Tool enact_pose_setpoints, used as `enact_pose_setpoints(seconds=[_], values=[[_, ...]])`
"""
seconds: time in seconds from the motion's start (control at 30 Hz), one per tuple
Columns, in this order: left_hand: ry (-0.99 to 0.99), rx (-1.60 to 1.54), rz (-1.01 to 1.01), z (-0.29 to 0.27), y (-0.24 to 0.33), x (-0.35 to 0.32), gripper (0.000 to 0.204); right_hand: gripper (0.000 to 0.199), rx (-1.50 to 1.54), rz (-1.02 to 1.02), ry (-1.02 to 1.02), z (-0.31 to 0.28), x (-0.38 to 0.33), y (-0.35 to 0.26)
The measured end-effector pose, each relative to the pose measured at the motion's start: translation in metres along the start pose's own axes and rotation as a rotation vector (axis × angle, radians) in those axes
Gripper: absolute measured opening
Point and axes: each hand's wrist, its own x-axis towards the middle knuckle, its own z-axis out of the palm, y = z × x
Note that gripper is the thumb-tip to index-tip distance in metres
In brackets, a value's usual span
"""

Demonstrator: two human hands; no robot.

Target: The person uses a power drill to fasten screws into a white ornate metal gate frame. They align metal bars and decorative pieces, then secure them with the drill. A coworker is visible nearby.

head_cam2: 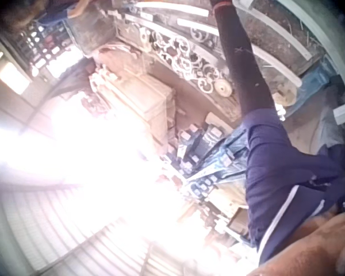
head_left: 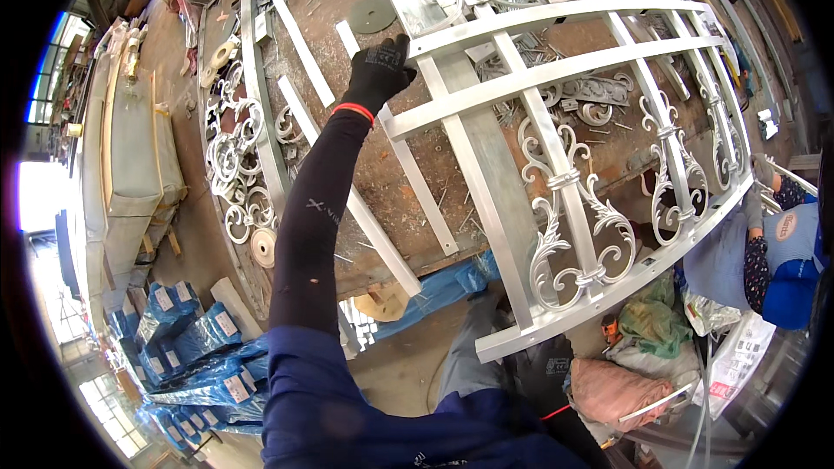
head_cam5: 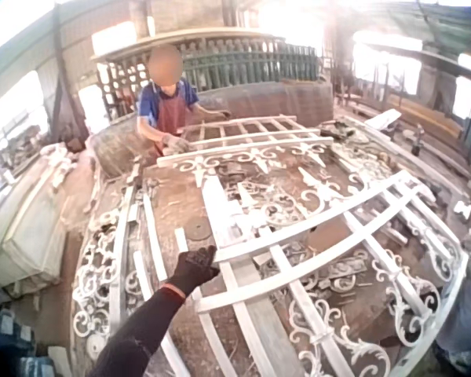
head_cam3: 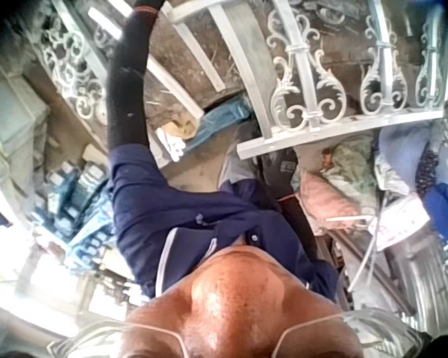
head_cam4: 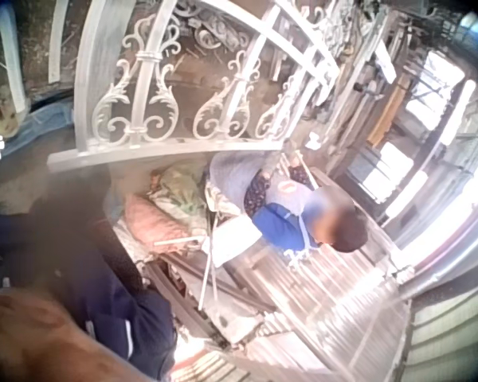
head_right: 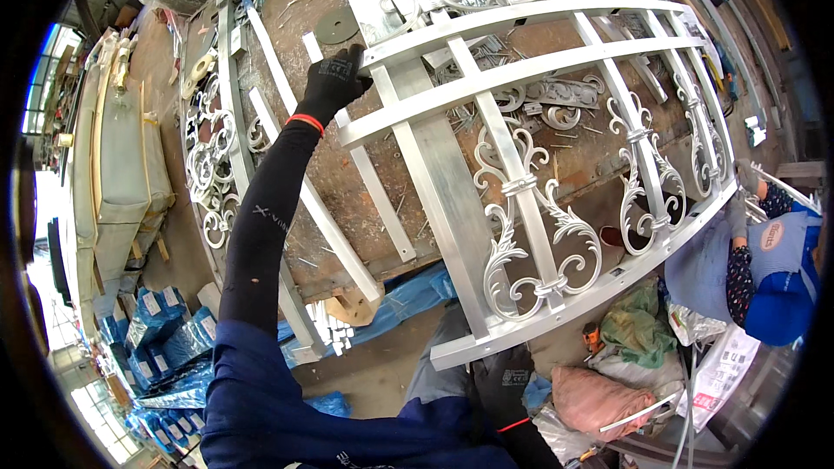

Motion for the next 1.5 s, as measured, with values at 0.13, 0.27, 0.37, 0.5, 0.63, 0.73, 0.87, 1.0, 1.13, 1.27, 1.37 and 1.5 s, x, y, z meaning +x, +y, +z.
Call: enact_pose_setpoints(seconds=[0.13, 0.27, 0.37, 0.5, 0.63, 0.73, 0.87, 1.0, 1.13, 1.27, 1.37, 1.5], values=[[0.093, 0.016, 0.009, 0.020, -0.007, 0.006, 0.041, 0.063, 0.238, -0.074, -0.120, -0.008, 0.013, 0.011], [0.109, 0.017, 0.003, 0.021, -0.013, 0.009, 0.039, 0.055, 0.177, -0.007, -0.319, -0.025, 0.020, 0.006], [0.007, 0.021, -0.041, 0.016, -0.010, 0.012, 0.040, 0.045, 0.173, -0.030, -0.212, -0.021, 0.003, 0.014], [0.028, 0.032, -0.007, 0.021, -0.012, 0.010, 0.045, 0.054, 0.075, -0.061, -0.383, -0.033, 0.007, 0.016], [-0.007, 0.037, -0.039, 0.017, -0.005, 0.010, 0.047, 0.055, 0.022, -0.068, -0.373, -0.025, 0.008, 0.018], [0.033, 0.028, -0.040, 0.013, -0.003, 0.007, 0.047, 0.055, 0.080, -0.082, -0.183, -0.021, 0.009, 0.014], [-0.029, 0.000, -0.064, 0.006, 0.000, 0.009, 0.039, 0.058, 0.133, -0.082, -0.309, -0.040, 0.027, 0.001], [-0.063, 0.025, -0.078, 0.008, -0.004, 0.009, 0.049, 0.057, 0.087, -0.076, -0.310, -0.022, 0.015, 0.012], [-0.093, 0.028, -0.060, 0.003, -0.004, 0.012, 0.044, 0.054, 0.196, 0.015, -0.285, -0.019, 0.010, 0.009], [-0.077, 0.021, -0.067, 0.005, -0.004, 0.016, 0.045, 0.050, 0.186, 0.000, -0.285, -0.017, 0.009, 0.010], [0.012, 0.033, -0.055, 0.006, -0.003, 0.016, 0.046, 0.048, 0.119, -0.087, -0.236, -0.018, 0.016, 0.013], [-0.037, 0.015, -0.133, 0.006, 0.003, 0.019, 0.043, 0.048, 0.086, -0.093, -0.290, -0.022, 0.023, 0.010]])
